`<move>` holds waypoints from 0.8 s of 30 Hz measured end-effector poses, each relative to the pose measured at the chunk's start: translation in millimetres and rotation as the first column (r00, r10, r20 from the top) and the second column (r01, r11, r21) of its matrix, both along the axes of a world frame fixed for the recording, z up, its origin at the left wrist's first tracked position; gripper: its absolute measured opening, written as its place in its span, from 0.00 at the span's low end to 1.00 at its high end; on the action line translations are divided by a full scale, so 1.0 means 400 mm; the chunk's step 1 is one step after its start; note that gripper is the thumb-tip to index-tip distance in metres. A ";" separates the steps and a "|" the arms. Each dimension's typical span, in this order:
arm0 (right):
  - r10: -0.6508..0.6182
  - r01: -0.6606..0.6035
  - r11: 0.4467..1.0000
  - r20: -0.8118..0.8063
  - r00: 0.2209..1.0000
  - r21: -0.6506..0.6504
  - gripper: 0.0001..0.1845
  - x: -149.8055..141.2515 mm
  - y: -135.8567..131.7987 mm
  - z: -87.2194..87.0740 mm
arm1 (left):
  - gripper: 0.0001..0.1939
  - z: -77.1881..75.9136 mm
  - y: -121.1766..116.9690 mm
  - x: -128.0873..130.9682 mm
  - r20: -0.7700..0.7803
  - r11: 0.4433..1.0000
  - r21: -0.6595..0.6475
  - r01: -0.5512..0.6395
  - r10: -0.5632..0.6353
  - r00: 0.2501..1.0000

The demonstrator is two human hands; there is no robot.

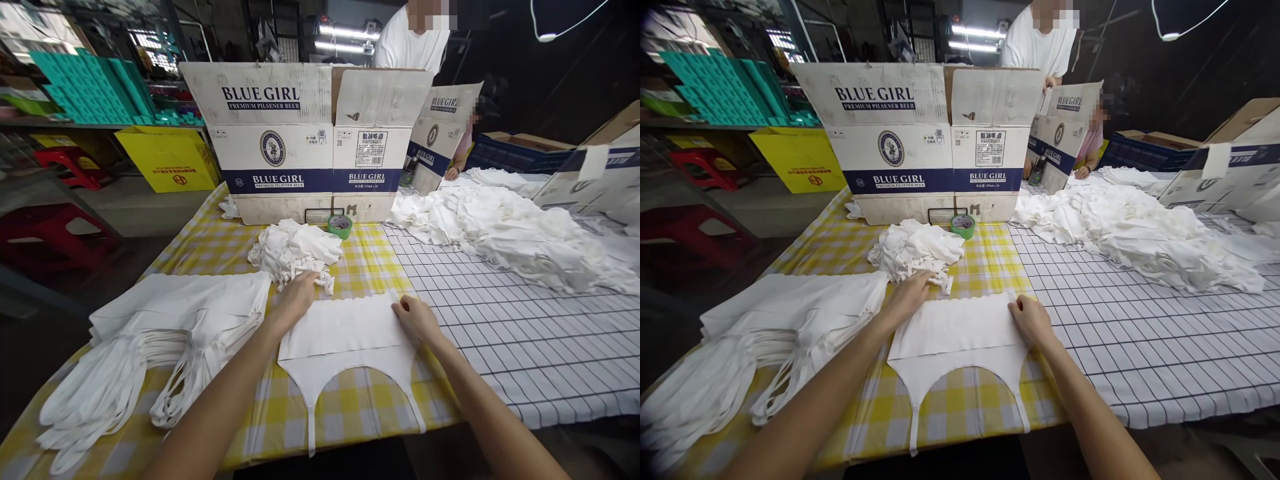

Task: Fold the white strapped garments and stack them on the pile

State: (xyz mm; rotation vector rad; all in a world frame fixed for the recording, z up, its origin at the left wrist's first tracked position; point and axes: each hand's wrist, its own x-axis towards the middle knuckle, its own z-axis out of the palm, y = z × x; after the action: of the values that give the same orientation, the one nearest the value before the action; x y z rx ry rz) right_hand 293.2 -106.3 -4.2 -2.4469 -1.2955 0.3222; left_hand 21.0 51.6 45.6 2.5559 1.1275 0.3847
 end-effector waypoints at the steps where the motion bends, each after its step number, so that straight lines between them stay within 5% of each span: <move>1: 0.001 -0.001 1.000 -0.003 1.000 0.001 0.16 0.001 0.000 -0.001 | 0.17 -0.004 -0.019 -0.028 -0.049 0.994 0.032 -0.106 0.108 0.993; 3: -0.002 0.002 1.000 -0.006 1.000 0.005 0.16 0.002 0.000 -0.003 | 0.16 -0.021 -0.058 -0.087 -0.189 0.952 0.060 -0.299 0.305 0.934; 5: -0.006 0.006 1.000 -0.001 1.000 0.013 0.17 0.000 0.000 -0.004 | 0.17 -0.043 -0.089 -0.136 -0.293 0.923 0.029 -0.384 0.376 0.879; 12: -0.030 0.028 0.999 0.048 0.998 0.040 0.15 -0.011 0.010 -0.005 | 0.11 -0.093 -0.077 -0.175 -0.236 0.959 -0.109 -0.262 0.231 0.944; 20: -0.070 0.057 0.994 0.148 0.987 0.090 0.13 -0.025 0.055 0.016 | 0.06 -0.094 -0.069 -0.133 -0.202 0.925 0.217 -0.311 0.354 0.913; 24: 0.060 -0.096 0.985 0.244 0.968 0.140 0.23 -0.063 0.038 0.018 | 0.18 -0.124 -0.090 -0.098 -0.137 0.935 0.334 -0.120 0.174 0.975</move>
State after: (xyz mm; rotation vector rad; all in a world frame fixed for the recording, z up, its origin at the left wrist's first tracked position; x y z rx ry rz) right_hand 268.1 -90.9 2.8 -2.3648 -1.4591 -0.0535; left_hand -18.2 15.5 -3.9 2.8382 1.4281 0.4340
